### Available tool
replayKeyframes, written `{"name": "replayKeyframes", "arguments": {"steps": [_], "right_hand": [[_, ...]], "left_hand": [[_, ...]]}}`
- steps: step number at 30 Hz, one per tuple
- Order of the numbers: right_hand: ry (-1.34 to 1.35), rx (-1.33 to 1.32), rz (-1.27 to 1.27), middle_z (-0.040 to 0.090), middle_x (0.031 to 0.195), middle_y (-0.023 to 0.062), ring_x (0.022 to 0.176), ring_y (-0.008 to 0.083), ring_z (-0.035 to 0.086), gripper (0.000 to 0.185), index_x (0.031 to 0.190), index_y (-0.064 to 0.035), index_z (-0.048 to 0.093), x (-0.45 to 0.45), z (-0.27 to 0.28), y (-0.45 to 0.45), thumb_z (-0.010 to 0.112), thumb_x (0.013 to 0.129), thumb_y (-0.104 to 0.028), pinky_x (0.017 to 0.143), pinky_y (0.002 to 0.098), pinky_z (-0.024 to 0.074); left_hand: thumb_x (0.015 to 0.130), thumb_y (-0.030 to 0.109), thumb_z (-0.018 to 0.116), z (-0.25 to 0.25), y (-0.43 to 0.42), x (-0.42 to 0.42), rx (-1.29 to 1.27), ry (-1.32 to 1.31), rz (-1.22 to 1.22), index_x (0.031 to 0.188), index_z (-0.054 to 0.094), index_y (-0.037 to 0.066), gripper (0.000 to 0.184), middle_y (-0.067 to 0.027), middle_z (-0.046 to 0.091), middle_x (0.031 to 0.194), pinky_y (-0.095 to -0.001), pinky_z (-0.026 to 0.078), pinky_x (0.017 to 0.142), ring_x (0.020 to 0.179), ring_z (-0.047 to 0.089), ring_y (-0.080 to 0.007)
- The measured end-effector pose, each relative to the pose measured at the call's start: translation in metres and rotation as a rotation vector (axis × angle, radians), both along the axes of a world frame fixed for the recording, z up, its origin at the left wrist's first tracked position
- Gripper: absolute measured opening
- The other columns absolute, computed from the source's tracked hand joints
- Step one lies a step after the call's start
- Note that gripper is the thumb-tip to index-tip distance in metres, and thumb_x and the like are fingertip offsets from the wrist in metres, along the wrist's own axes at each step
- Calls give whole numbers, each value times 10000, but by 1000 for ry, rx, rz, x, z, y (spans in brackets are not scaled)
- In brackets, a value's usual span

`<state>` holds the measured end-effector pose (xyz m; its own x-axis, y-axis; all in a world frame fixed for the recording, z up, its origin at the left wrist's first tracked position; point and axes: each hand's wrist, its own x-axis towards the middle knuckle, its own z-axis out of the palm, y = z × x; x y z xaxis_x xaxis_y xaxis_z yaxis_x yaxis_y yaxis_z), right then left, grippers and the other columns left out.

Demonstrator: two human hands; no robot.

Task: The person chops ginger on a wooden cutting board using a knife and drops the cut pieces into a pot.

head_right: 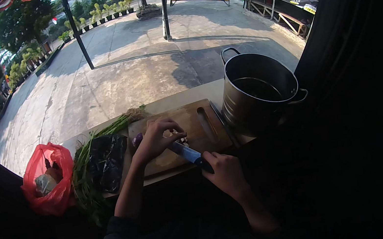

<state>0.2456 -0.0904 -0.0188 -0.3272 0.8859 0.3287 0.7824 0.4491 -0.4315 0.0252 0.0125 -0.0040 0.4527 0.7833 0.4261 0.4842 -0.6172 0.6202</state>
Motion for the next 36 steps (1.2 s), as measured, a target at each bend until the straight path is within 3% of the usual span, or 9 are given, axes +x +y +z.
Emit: {"name": "replayKeyframes", "arguments": {"steps": [3,7,9,11,12,16,21,27,36], "right_hand": [[97,-26,-74,663,832,117,772,315,676,261,899,-53,580,6,-1,-2,771,756,-158,656,400,515],[255,-33,-177,649,757,125,728,291,680,252,853,-29,574,15,-4,-3,784,771,-141,632,368,504],[242,-101,-203,667,792,143,758,311,691,255,876,-26,564,18,2,-4,761,807,-171,637,382,509],[279,-128,-233,662,769,145,754,302,696,261,873,-20,564,21,-1,-4,767,806,-169,633,374,507],[279,-125,-233,662,769,145,754,302,696,261,873,-20,564,20,-1,-5,767,806,-169,633,374,507],[310,-129,-208,657,756,152,753,299,700,260,879,-15,569,17,-4,-6,765,813,-172,627,371,506],[374,-95,-146,650,732,167,723,305,698,254,890,-4,572,10,-9,-9,743,846,-187,604,371,504],[375,-172,-162,660,747,188,740,324,703,262,900,15,573,7,-3,-11,710,881,-208,603,366,508],[361,-276,-112,652,726,189,711,334,694,272,915,15,596,-6,3,-9,688,898,-241,602,381,499]], "left_hand": [[807,177,759,7,-7,-7,190,-55,202,888,747,59,143,-77,645,822,-340,470,767,781,605,-205],[808,154,761,1,-14,-12,-26,-149,328,903,757,66,129,-74,645,821,-337,467,762,793,592,-194],[794,124,755,-5,-15,-13,-101,-104,299,901,762,74,118,-70,658,837,-343,475,779,827,600,-207],[776,87,735,-28,-10,-16,52,69,142,883,762,76,111,-70,671,855,-355,480,812,859,610,-231],[796,125,687,-30,-12,-16,-17,88,104,884,750,106,110,-64,662,932,-388,389,908,976,577,-254],[784,83,695,-30,-11,-4,59,71,130,934,743,65,158,-68,677,925,-389,457,878,955,601,-258],[811,182,695,-37,-5,0,103,201,92,926,741,97,150,-55,673,966,-402,367,957,1013,578,-245],[797,180,691,-25,-8,-17,7,299,135,929,729,93,162,-53,660,991,-389,355,932,1041,556,-242],[791,188,717,-24,-19,-29,127,269,154,904,743,76,161,-38,720,917,-373,362,953,1000,606,-196]]}}
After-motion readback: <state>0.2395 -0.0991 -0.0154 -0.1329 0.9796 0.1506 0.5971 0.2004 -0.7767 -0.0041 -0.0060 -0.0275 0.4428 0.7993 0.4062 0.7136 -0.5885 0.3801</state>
